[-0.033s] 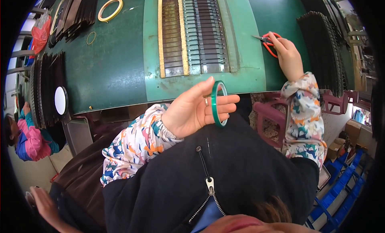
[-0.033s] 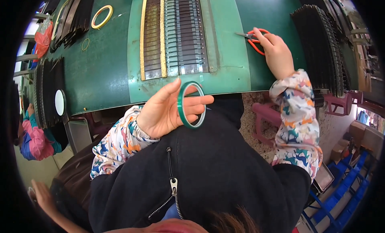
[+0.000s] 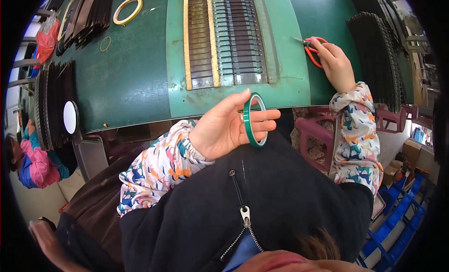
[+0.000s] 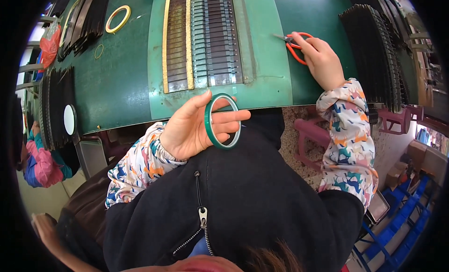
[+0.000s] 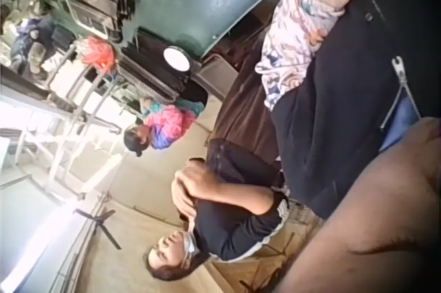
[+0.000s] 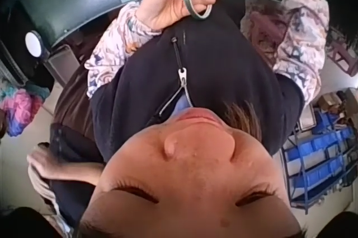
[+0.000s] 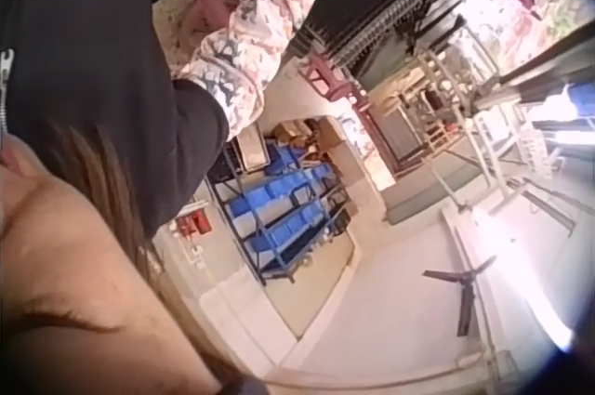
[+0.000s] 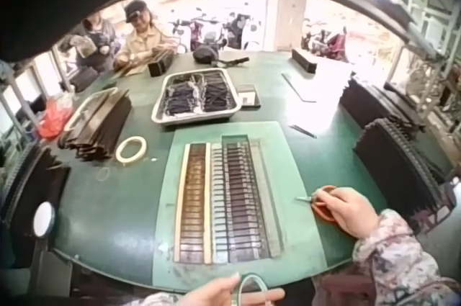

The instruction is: The person assembles small components onto a jig by hand at a production station.

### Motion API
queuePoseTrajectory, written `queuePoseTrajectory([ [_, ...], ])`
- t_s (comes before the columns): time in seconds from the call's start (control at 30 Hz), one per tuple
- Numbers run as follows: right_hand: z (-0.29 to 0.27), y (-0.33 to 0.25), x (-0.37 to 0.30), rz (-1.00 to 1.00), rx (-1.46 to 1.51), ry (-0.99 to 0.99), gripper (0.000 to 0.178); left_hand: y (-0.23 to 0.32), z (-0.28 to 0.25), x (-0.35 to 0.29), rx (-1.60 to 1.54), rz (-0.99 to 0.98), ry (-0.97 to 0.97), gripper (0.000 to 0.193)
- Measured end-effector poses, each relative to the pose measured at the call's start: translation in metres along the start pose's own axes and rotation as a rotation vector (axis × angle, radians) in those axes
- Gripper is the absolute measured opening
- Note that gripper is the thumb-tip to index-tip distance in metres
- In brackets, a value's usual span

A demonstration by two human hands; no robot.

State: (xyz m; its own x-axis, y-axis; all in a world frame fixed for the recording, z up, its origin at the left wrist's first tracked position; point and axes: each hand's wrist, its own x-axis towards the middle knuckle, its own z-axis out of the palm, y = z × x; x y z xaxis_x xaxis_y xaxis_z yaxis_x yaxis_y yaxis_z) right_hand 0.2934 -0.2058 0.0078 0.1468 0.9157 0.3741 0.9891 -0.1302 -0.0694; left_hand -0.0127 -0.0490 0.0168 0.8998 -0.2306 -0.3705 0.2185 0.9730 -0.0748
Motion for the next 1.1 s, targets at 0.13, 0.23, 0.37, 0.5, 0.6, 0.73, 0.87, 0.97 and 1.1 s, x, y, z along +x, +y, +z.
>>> queuePoseTrajectory([
  [0.13, -0.025, -0.041, 0.023, -0.208, 0.327, -0.227, 0.042, 0.004, -0.005, 0.0, -0.095, -0.025, -0.034, 0.053],
  [0.23, -0.02, -0.054, 0.029, -0.342, 0.324, -0.228, 0.043, 0.008, -0.002, 0.002, -0.052, -0.046, -0.041, 0.045],
  [0.37, -0.01, -0.059, 0.029, -0.407, 0.351, -0.242, 0.043, 0.007, -0.002, 0.004, -0.023, -0.058, -0.04, 0.041],
  [0.5, -0.002, -0.059, 0.036, -0.448, 0.384, -0.262, 0.046, 0.007, -0.003, 0.003, -0.025, -0.046, -0.021, 0.045],
  [0.6, -0.003, -0.048, 0.037, -0.417, 0.293, -0.211, 0.047, 0.016, 0.001, -0.015, -0.036, 0.044, -0.011, 0.05],
  [0.73, -0.008, -0.064, 0.033, -0.252, 0.133, -0.132, 0.045, 0.031, -0.003, -0.074, 0.006, 0.355, 0.015, 0.062],
  [0.87, 0.011, -0.105, 0.03, -0.207, 0.2, -0.207, 0.042, 0.034, -0.014, -0.136, 0.22, 0.75, 0.312, 0.064],
  [0.97, 0.012, -0.117, 0.032, -0.212, 0.125, -0.236, 0.041, 0.028, -0.02, -0.173, 0.398, 0.889, 0.539, 0.058],
  [1.1, 0.01, -0.093, 0.08, -0.284, 0.251, -0.536, 0.042, 0.023, -0.043, -0.205, 0.44, 0.958, 0.858, 0.047],
])
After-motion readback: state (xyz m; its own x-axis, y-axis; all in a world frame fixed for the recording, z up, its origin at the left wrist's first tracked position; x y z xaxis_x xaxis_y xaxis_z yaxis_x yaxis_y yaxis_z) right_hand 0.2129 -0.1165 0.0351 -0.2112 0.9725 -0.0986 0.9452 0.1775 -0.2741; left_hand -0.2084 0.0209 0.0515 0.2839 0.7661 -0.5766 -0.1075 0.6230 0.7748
